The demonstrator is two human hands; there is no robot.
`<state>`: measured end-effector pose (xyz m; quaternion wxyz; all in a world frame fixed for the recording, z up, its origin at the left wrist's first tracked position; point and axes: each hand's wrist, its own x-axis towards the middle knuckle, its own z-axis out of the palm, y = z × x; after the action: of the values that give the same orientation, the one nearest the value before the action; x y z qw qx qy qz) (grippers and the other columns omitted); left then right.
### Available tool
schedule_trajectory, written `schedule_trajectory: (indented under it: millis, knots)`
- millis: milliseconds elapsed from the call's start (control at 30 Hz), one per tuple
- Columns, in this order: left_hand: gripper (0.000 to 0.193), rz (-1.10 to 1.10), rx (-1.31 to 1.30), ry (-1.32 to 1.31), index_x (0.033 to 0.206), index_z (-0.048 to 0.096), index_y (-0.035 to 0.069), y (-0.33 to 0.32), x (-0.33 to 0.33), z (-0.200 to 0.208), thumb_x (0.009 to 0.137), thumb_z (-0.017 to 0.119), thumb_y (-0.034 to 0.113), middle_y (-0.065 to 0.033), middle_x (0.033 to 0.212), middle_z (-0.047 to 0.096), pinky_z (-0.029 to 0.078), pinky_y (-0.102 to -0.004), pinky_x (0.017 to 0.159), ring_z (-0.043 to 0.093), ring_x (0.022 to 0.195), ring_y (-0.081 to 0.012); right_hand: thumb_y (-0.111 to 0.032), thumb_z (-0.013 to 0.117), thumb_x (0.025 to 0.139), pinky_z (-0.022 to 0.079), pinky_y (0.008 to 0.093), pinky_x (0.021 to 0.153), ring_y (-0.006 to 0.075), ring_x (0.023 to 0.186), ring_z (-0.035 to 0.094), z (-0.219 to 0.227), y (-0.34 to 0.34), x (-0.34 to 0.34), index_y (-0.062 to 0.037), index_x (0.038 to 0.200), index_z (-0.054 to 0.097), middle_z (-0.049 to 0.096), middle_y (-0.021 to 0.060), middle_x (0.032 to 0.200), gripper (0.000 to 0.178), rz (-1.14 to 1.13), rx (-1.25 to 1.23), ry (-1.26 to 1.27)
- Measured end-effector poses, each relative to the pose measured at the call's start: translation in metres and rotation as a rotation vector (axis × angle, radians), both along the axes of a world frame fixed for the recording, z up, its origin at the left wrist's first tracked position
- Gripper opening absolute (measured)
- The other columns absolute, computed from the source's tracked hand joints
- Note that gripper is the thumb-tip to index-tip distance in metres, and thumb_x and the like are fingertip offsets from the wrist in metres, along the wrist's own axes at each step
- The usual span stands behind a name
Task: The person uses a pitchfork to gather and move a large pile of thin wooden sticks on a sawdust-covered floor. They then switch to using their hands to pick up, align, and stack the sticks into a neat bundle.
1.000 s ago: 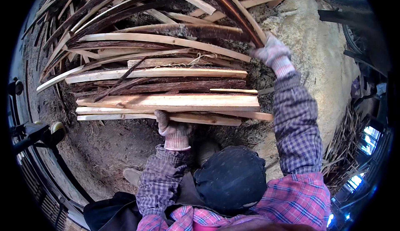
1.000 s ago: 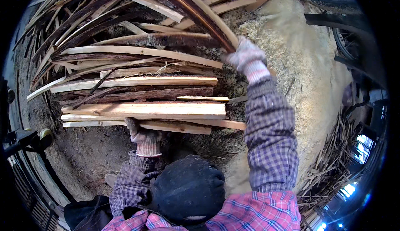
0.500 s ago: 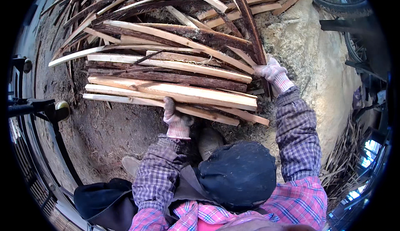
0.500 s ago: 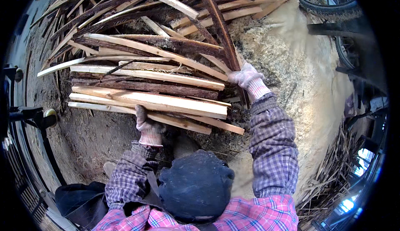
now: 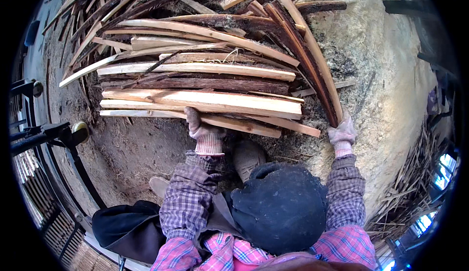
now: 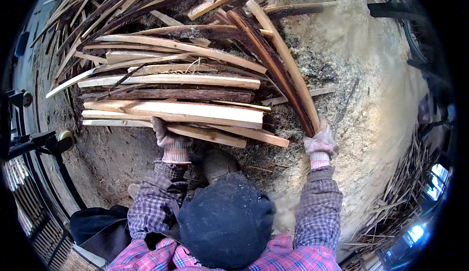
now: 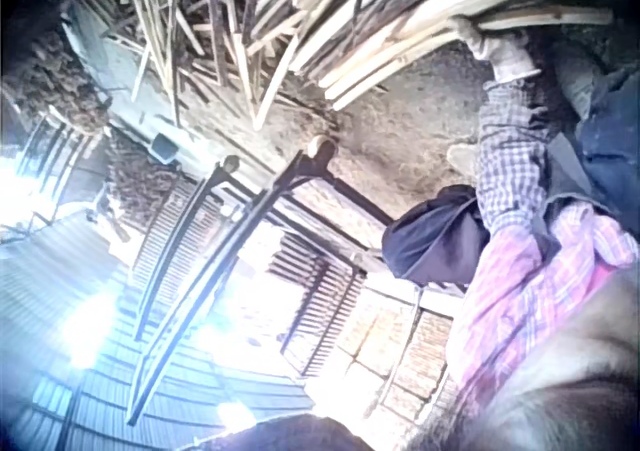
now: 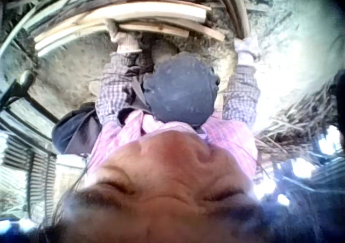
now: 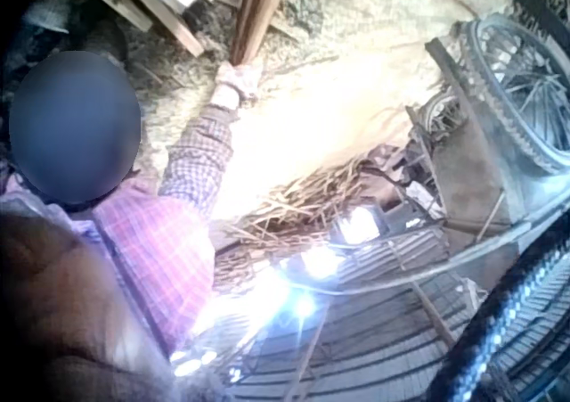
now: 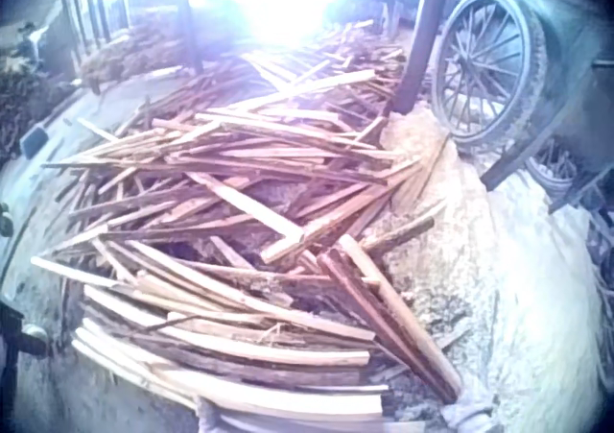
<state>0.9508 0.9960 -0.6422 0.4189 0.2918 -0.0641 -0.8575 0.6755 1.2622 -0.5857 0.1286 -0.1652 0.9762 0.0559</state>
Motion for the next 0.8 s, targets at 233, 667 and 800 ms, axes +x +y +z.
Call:
schedule_trajectory:
  millis: [233,667,800]
  knots:
    - [0.066,0.075,0.109,-0.174,0.131,0.038,0.008,0.002,-0.010,0.006,0.081,0.057,0.048,-0.0088,0.130,0.044,0.031,-0.0381,0.104,0.042,0.117,-0.0228,-0.020,0.070,0.065,0.048,0.0309,0.081,0.0244,0.091,0.060,0.002,0.020,-0.012,-0.0144,0.117,0.051,0.062,0.0081,0.102,0.055,-0.101,-0.068,-0.190]
    - [0.073,0.121,0.146,-0.207,0.127,0.044,0.011,0.000,-0.001,0.004,0.072,0.063,0.056,-0.0101,0.125,0.048,0.035,-0.0461,0.100,0.043,0.114,-0.0294,-0.021,0.070,0.067,0.047,0.0325,0.083,0.0209,0.090,0.059,0.015,0.155,0.060,0.0004,0.118,0.045,0.058,0.0119,0.107,0.061,-0.545,-0.404,-0.147]
    - [0.077,0.080,0.080,-0.284,0.130,0.039,0.012,0.001,-0.008,-0.009,0.073,0.062,0.057,-0.0103,0.130,0.043,0.032,-0.0478,0.101,0.040,0.118,-0.0298,-0.015,0.068,0.067,0.047,0.0326,0.079,0.0205,0.085,0.060,0.073,0.023,0.005,0.0008,0.114,0.049,0.062,0.0113,0.097,0.053,-0.218,-0.805,-0.101]
